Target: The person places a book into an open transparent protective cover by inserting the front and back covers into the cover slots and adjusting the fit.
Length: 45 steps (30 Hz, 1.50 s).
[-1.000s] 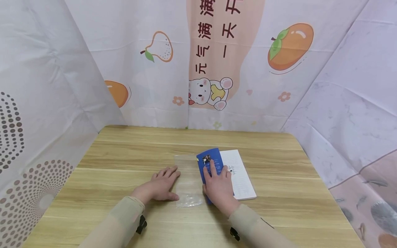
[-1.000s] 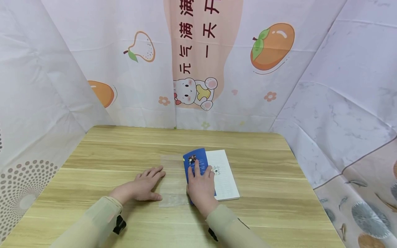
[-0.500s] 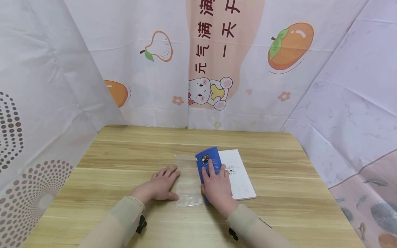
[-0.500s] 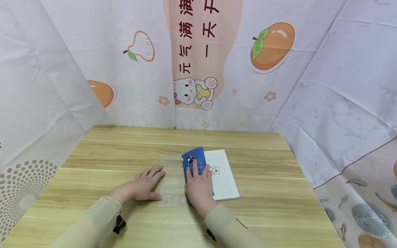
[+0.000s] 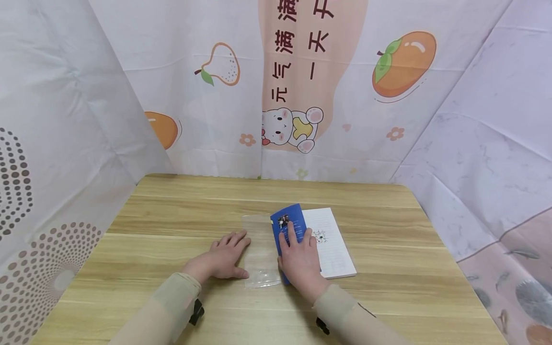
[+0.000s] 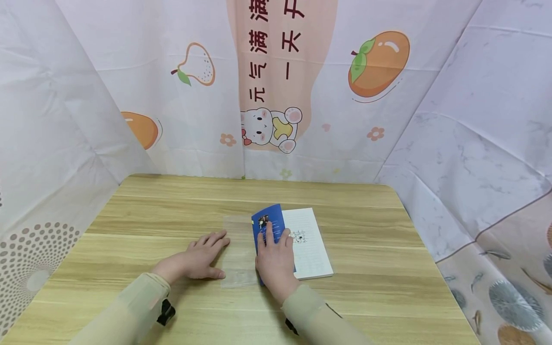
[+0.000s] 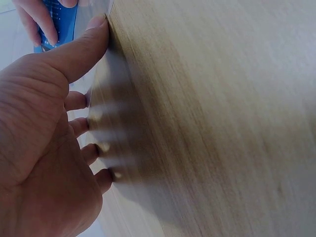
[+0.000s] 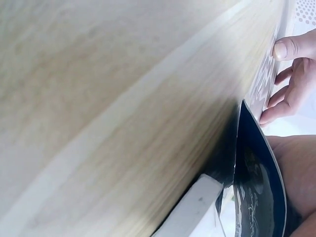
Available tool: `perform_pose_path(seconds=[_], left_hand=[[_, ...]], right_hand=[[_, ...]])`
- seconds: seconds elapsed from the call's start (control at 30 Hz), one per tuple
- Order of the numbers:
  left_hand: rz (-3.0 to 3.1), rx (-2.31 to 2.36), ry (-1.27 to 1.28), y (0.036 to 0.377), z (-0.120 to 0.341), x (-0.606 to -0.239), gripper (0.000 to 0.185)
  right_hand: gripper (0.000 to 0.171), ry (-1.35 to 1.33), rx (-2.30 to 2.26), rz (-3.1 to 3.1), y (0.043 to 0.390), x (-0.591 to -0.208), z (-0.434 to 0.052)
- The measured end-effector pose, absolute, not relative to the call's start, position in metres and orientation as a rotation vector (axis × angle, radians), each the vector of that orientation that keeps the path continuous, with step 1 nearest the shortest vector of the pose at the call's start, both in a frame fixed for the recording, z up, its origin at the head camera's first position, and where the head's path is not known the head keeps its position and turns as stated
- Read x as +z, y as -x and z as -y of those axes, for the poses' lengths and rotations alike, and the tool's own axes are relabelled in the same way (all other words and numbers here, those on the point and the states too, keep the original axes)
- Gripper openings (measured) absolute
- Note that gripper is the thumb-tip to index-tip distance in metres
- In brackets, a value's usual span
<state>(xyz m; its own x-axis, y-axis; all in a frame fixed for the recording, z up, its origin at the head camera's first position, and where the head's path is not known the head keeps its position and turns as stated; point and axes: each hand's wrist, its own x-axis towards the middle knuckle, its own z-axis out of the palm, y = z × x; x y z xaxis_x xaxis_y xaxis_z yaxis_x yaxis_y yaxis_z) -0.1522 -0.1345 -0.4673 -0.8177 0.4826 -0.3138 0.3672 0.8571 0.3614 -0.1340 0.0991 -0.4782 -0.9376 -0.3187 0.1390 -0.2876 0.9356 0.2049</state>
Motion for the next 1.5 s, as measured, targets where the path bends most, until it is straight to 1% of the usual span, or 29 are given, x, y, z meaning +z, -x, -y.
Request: perform_pose_path(seconds=[1.5], left_hand=[[-2.634, 0.4, -0.632, 0.1525, 0.1346, -0.4657, 0.09]], right_hand=[[0.062, -0.449, -0.315, 2.966, 0.1358, -0.4805, -0.0939]])
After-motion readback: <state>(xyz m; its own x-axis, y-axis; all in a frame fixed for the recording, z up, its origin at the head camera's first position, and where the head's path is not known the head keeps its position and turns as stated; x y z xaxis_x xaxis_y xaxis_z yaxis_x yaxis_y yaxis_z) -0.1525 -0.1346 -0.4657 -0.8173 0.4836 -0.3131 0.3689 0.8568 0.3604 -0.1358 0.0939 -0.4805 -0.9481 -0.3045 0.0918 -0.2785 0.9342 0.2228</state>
